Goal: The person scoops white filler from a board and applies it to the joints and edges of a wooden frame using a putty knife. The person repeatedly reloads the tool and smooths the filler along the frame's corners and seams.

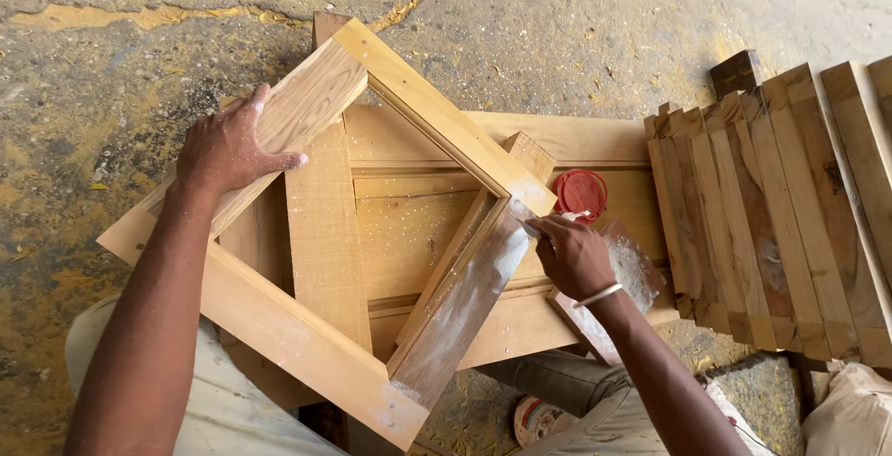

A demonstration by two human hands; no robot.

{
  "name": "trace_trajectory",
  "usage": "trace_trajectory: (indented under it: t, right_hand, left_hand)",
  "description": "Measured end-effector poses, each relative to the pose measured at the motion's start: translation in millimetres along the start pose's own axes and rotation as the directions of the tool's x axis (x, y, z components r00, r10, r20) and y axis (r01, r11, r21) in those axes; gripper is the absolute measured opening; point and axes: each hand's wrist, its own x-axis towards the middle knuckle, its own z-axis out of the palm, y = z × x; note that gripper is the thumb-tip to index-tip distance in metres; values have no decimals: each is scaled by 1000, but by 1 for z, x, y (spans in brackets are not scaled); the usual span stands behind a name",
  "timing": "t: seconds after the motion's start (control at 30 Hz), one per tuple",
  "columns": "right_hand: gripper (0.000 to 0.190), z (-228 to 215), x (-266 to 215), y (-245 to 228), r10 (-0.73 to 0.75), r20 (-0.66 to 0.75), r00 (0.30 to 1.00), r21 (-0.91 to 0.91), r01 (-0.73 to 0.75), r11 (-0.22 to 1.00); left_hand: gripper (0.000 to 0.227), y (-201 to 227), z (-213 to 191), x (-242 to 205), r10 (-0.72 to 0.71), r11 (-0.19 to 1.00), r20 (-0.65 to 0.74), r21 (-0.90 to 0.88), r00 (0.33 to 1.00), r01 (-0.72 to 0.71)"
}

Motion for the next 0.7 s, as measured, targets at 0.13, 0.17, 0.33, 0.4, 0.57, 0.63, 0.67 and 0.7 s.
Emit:
trace_trajectory:
  t: [0.13,0.17,0.33,0.4,0.57,0.63,0.67,0.7]
  right_hand:
    - [22,8,15,-8,-46,-114,992,-21,44,999]
    - [26,11,15,-10,-43,-116,992,-6,43,999]
    - [32,24,-13,-31,125,142,982,86,-138,987]
    - [33,27,-30,-47,-84,23,996,156,79,985]
    - [29,14,-37,-55,93,69,993,194,-105,975]
    - [27,7,-17,-34,204,16,979,198,-203,959]
    - [25,6,-1,-22,216,-47,975,209,-202,957]
    - [23,8,16,-11,201,-57,978,204,-185,961]
  left_hand:
    - [130,-3,7,0,-8,1000,1,-7,1000,8]
    - [129,-6,9,1,-18,1000,0,-15,1000,18]
    - [141,-12,16,9,-14,1000,-35,-23,999,13]
    - [142,-11,19,9,-14,999,-30,-39,999,13]
    - [139,-9,10,13,32,999,-42,-17,999,-33]
    - [139,-11,16,8,20,998,-28,-52,999,-21]
    - [140,-13,17,6,16,998,-19,-65,1000,-17]
    - [139,-15,17,4,16,998,-28,-61,999,-17]
